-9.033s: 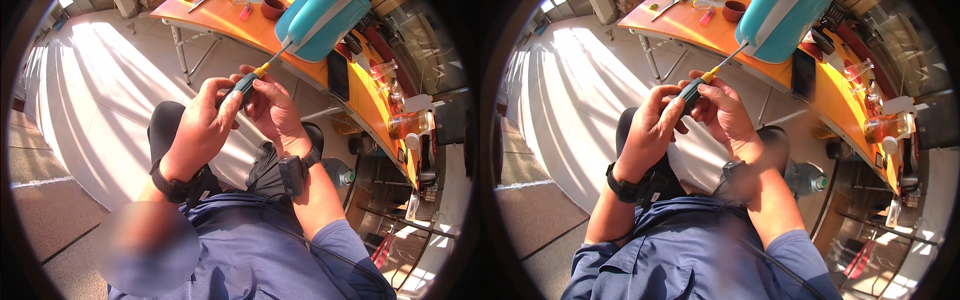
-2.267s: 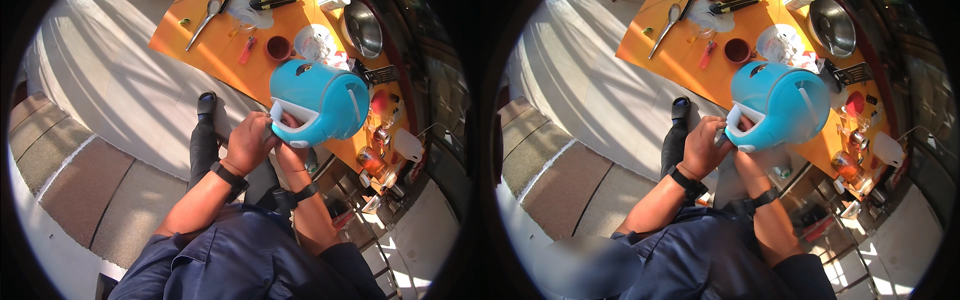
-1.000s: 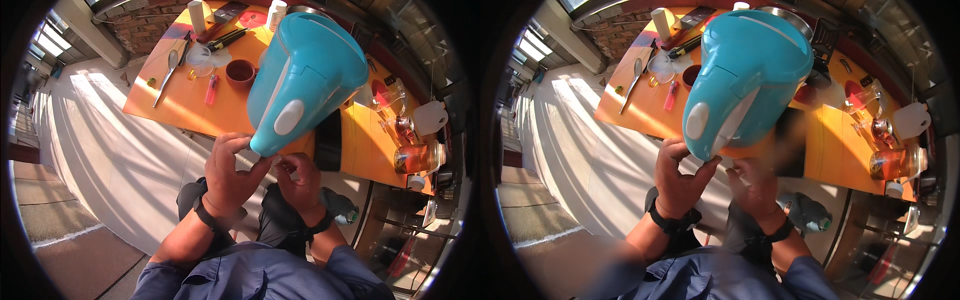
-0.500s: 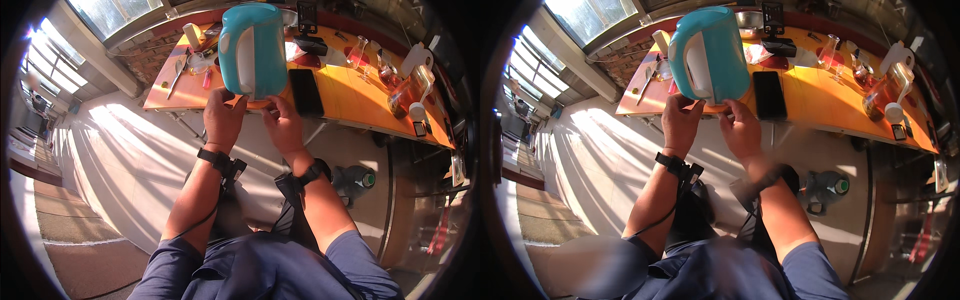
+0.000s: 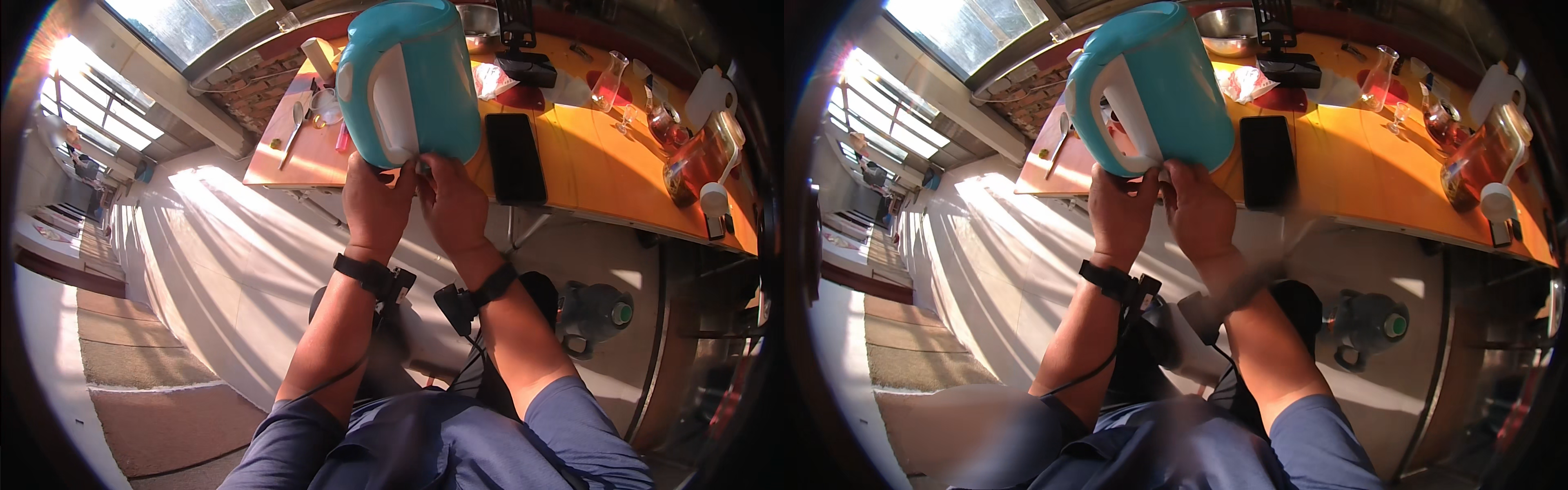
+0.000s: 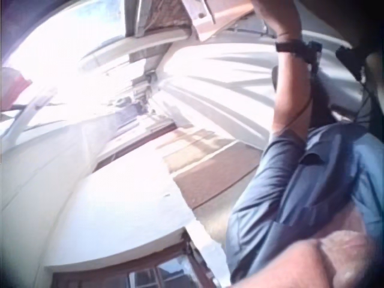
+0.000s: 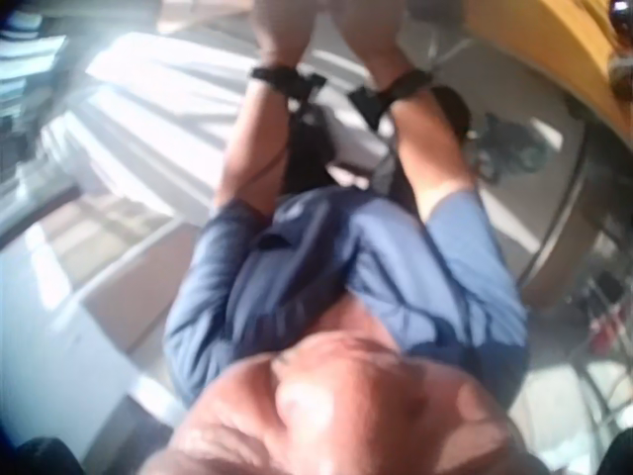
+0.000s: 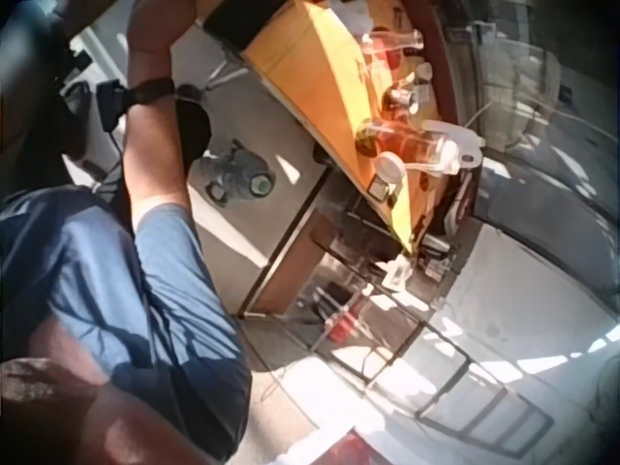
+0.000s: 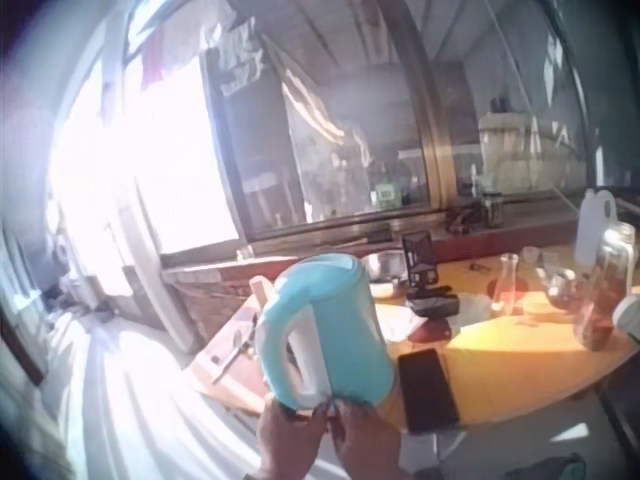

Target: The person disassembles a blue electric kettle using a screwdriver, removes the lid and internal components, and then moves the kettle outdoors to pour water into a bucket.

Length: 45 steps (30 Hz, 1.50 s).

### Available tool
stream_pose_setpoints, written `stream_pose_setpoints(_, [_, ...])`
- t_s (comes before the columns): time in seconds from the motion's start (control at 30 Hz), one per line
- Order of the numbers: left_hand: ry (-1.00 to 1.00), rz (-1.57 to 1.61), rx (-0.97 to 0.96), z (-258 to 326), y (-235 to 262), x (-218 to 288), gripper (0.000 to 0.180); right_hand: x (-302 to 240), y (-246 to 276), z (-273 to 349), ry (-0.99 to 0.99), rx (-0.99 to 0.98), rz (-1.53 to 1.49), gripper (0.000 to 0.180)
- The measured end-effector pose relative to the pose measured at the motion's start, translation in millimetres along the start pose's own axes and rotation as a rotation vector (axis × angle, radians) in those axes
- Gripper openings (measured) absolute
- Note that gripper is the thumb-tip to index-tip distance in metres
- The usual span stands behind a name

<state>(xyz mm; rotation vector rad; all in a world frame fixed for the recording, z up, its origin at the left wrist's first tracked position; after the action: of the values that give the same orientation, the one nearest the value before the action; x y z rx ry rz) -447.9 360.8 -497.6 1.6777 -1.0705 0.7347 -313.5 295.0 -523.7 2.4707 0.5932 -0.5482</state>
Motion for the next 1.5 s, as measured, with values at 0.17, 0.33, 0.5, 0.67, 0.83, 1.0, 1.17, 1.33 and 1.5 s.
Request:
stream_pose_setpoints(0.17, [-0.016, -0.069, 0.0, -0.9, 0.2, 1.3, 0.047, 1.5, -3.4, 0.7, -0.041, -0.011, 0.026, 0.043])
stream_pose_setpoints(0.33, [-0.031, -0.148, -0.016, 1.7, 4.1, 10.4, 0.046, 2.1, -0.3, 0.3, -0.029, 0.013, 0.015, 0.044])
stream_pose_setpoints(0.5, [-0.04, -0.108, 0.004, 8.9, 14.1, 11.4, 0.045, -0.7, 0.6, -0.9, -0.055, -0.034, 0.01, 0.039])
stream_pose_setpoints(0.67, [-0.049, -0.07, -0.006, 15.0, 24.6, 17.8, 0.045, -4.0, 5.2, -3.6, -0.055, -0.042, -0.032, 0.043])
stream_pose_setpoints(0.83, [-0.09, -0.047, -0.018, 20.9, 33.4, 29.5, 0.052, 0.6, 3.8, -2.1, -0.077, -0.028, -0.051, 0.044])
stream_pose_setpoints(1.0, [-0.083, 0.014, -0.025, 27.3, 50.1, 27.2, 0.057, -0.4, 4.5, -1.4, -0.085, 0.022, -0.079, 0.042])
stream_pose_setpoints(1.17, [-0.077, -0.061, -0.066, 30.9, 65.7, 46.2, 0.058, 1.9, 4.4, -0.3, -0.047, 0.064, -0.034, 0.044])
stream_pose_setpoints(1.33, [-0.031, -0.133, -0.11, 31.2, 85.6, 58.7, 0.057, 1.8, 2.7, 0.0, -0.062, 0.053, -0.041, 0.044])
stream_pose_setpoints(1.5, [-0.022, -0.157, -0.167, 24.9, 104.8, 72.1, 0.054, 1.1, 3.7, -0.7, -0.045, 0.052, -0.028, 0.044])
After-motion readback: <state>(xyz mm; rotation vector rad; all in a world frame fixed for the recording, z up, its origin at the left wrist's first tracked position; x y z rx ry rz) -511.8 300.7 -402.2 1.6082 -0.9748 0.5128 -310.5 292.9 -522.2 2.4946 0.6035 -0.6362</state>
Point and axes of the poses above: each hand's wrist, its own z-axis away from the middle knuckle, its own y-axis out of the back of the hand, x = y × z, the point moved 8 cm from there along -z, towards the middle knuckle, and after that the axes turned 7 degrees about y, right-handed, at the moved point
